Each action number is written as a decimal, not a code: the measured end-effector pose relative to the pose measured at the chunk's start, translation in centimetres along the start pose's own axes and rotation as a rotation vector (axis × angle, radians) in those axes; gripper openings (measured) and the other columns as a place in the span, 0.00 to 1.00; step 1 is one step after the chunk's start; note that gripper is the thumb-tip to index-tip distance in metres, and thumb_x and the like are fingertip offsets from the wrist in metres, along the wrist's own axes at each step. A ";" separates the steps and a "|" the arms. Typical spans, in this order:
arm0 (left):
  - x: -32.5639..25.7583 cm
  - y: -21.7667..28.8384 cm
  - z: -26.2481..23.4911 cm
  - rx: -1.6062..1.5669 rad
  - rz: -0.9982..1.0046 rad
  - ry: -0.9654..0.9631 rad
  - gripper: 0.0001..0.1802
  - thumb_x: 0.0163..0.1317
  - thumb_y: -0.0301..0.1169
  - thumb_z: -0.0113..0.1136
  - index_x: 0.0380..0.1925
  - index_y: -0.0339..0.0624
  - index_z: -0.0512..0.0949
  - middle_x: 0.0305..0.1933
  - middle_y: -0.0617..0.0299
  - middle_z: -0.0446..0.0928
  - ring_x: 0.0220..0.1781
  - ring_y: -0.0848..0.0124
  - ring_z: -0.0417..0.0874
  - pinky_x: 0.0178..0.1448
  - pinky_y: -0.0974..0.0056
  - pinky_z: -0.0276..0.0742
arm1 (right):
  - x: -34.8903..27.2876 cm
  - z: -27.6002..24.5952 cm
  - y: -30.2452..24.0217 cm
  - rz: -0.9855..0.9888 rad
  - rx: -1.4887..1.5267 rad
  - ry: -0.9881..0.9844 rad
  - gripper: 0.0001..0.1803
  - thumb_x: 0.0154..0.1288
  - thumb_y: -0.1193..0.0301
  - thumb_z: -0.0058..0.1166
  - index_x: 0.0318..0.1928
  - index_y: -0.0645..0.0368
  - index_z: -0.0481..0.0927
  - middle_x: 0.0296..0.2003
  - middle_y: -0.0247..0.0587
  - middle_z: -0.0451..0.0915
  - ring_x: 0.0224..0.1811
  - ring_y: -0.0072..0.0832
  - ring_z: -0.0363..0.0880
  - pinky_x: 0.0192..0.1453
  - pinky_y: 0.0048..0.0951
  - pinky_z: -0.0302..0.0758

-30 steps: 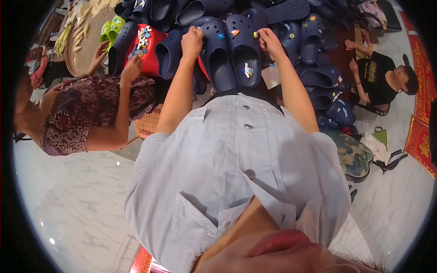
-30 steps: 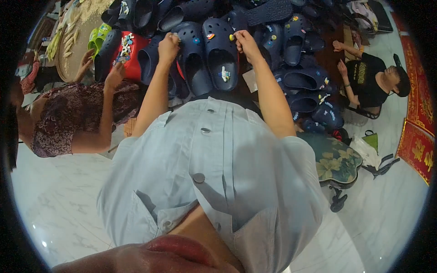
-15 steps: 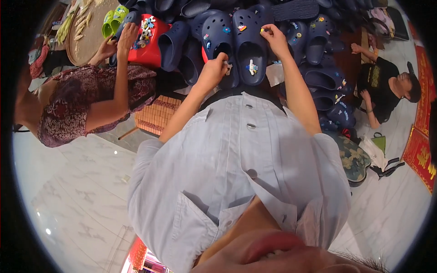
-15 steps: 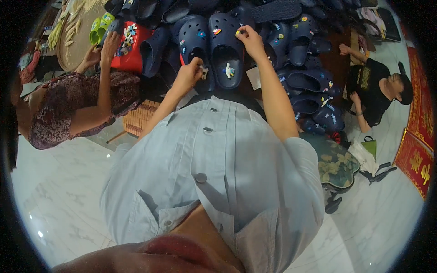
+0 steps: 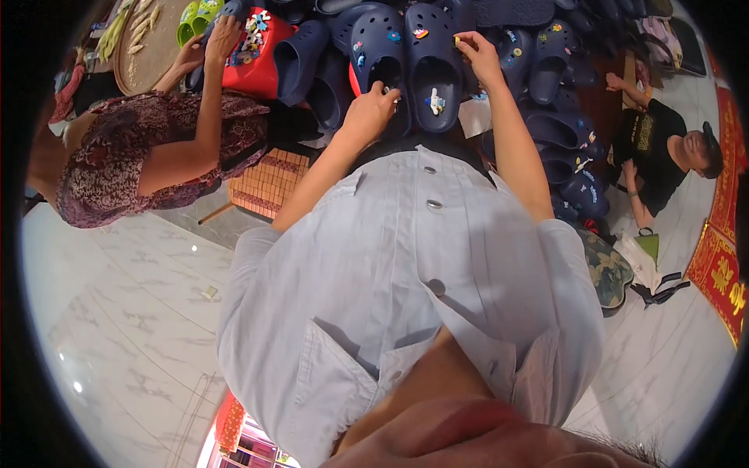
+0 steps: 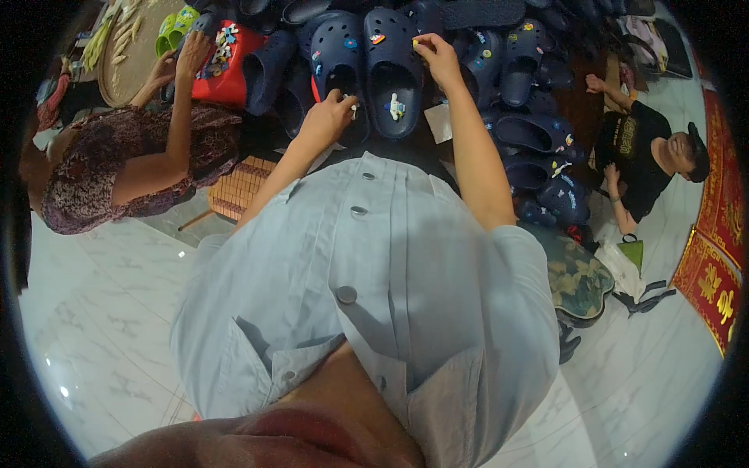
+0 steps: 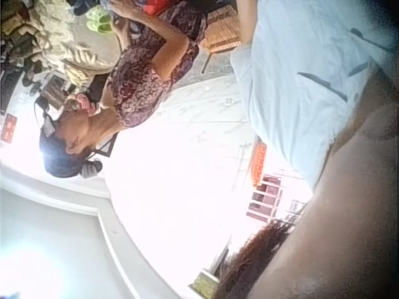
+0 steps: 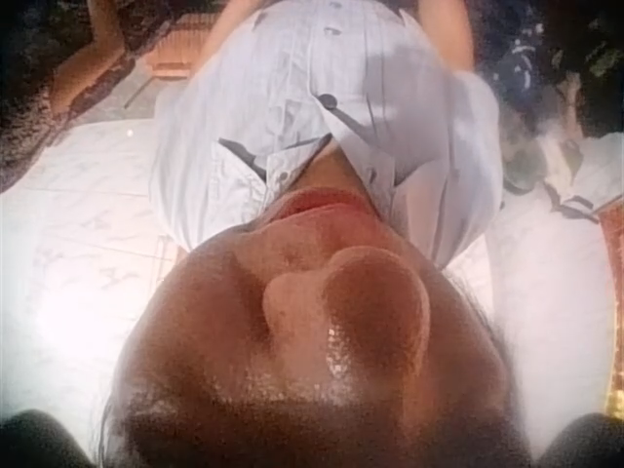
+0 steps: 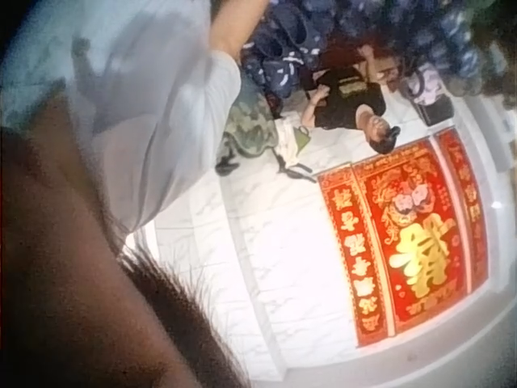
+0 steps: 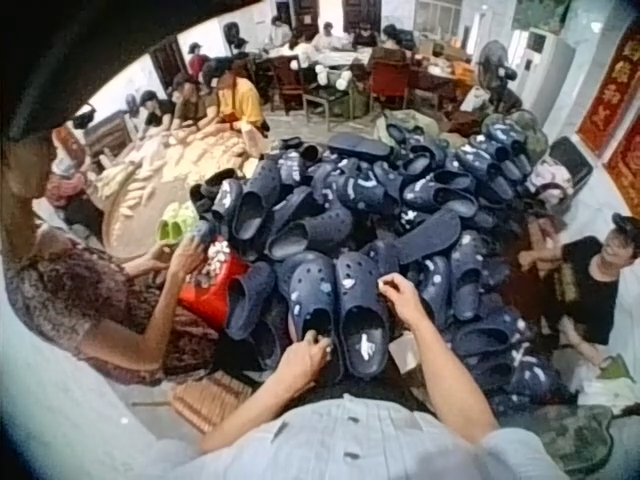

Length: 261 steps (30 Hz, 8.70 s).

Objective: Placing decorative charms into the holes of blue plastic clogs.

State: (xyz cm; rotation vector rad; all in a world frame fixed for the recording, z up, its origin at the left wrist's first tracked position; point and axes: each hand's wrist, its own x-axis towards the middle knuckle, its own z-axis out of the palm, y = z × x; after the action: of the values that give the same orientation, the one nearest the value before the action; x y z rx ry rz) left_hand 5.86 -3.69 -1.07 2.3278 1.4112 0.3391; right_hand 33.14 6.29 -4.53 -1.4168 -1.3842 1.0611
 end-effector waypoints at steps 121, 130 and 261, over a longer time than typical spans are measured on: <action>19.3 -1.9 -14.1 0.281 -0.093 0.138 0.19 0.68 0.46 0.47 0.34 0.45 0.81 0.30 0.48 0.82 0.34 0.48 0.85 0.40 0.49 0.81 | 10.1 -0.4 -14.8 -0.153 -0.366 -0.293 0.13 0.67 0.65 0.44 0.48 0.57 0.73 0.35 0.55 0.82 0.40 0.49 0.83 0.45 0.43 0.77; 7.2 2.3 -17.5 -0.404 -0.185 0.029 0.15 0.67 0.39 0.56 0.33 0.36 0.79 0.25 0.47 0.80 0.28 0.53 0.83 0.33 0.56 0.75 | -2.5 -2.2 -17.8 -0.055 -0.132 -0.300 0.09 0.69 0.69 0.47 0.47 0.57 0.72 0.29 0.46 0.80 0.33 0.36 0.82 0.38 0.33 0.75; 2.3 -1.1 -7.8 0.246 0.291 0.182 0.13 0.52 0.29 0.59 0.40 0.44 0.81 0.42 0.60 0.79 0.46 0.61 0.80 0.44 0.60 0.79 | -9.2 3.5 -9.1 -0.763 -0.974 -0.129 0.16 0.59 0.71 0.50 0.48 0.50 0.81 0.49 0.31 0.77 0.60 0.34 0.69 0.63 0.45 0.61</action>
State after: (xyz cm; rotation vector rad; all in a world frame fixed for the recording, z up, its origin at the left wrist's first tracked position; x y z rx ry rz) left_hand 2.96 0.44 5.43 2.7747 1.2508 0.4959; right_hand 27.17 -2.79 3.35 -1.2088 -2.4317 -0.0767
